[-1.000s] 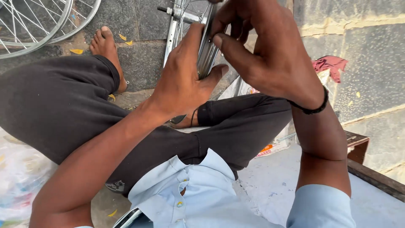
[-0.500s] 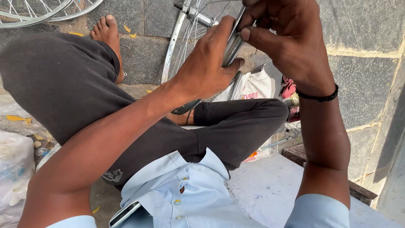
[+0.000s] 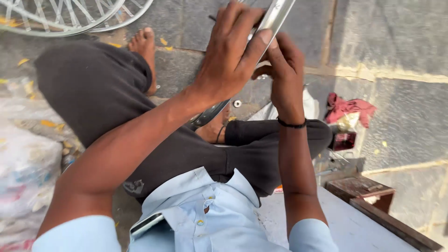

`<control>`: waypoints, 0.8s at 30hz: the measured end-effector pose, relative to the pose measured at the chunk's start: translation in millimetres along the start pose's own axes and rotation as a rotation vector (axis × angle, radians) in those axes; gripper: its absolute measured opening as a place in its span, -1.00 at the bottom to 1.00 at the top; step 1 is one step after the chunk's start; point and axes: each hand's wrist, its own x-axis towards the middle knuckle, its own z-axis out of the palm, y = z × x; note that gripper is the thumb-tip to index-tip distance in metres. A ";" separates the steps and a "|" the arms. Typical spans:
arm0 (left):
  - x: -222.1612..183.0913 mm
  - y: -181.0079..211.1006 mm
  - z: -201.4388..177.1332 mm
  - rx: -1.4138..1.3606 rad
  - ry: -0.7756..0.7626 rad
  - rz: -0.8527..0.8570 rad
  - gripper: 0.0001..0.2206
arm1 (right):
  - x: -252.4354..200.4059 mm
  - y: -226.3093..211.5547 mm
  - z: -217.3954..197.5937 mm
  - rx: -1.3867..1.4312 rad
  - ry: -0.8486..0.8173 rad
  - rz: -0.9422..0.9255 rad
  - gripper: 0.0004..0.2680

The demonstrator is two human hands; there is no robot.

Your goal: Repairing or assembling a bicycle wheel by adjusting spokes and rim.

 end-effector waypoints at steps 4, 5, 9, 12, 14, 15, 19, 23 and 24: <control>0.6 7.1 -15.1 -0.032 0.129 0.229 -0.67 | 0.9 49.2 17.9 0.576 -0.202 0.203 -0.70; -0.5 0.6 -18.1 -0.034 0.097 0.238 -0.67 | 4.8 41.6 22.8 0.586 -0.172 0.192 -0.70; -3.3 -3.1 -45.0 -0.231 -0.032 0.046 -0.71 | 6.4 51.3 48.6 0.797 -0.305 0.066 -0.75; -1.5 6.1 -60.0 -0.423 -0.117 -0.100 -0.75 | 5.4 72.1 62.6 0.729 -0.285 0.046 -0.78; -5.9 1.2 -69.9 -0.503 -0.168 -0.153 -0.77 | 5.3 75.2 73.8 0.694 -0.237 0.051 -0.76; -9.3 -5.8 -74.7 -0.515 -0.163 -0.121 -0.78 | 5.8 73.2 78.7 0.756 -0.244 0.055 -0.77; -7.6 -1.3 -84.4 -0.538 -0.135 -0.103 -0.76 | 10.0 51.6 102.1 0.748 -0.256 0.023 -0.76; -29.7 -2.9 -103.4 -0.437 -0.090 -0.158 -0.75 | -1.1 58.2 89.9 0.552 -0.227 0.022 -0.73; -36.1 -8.7 -108.2 -0.282 -0.033 -0.124 -0.76 | -2.8 63.8 80.4 0.420 -0.195 0.024 -0.73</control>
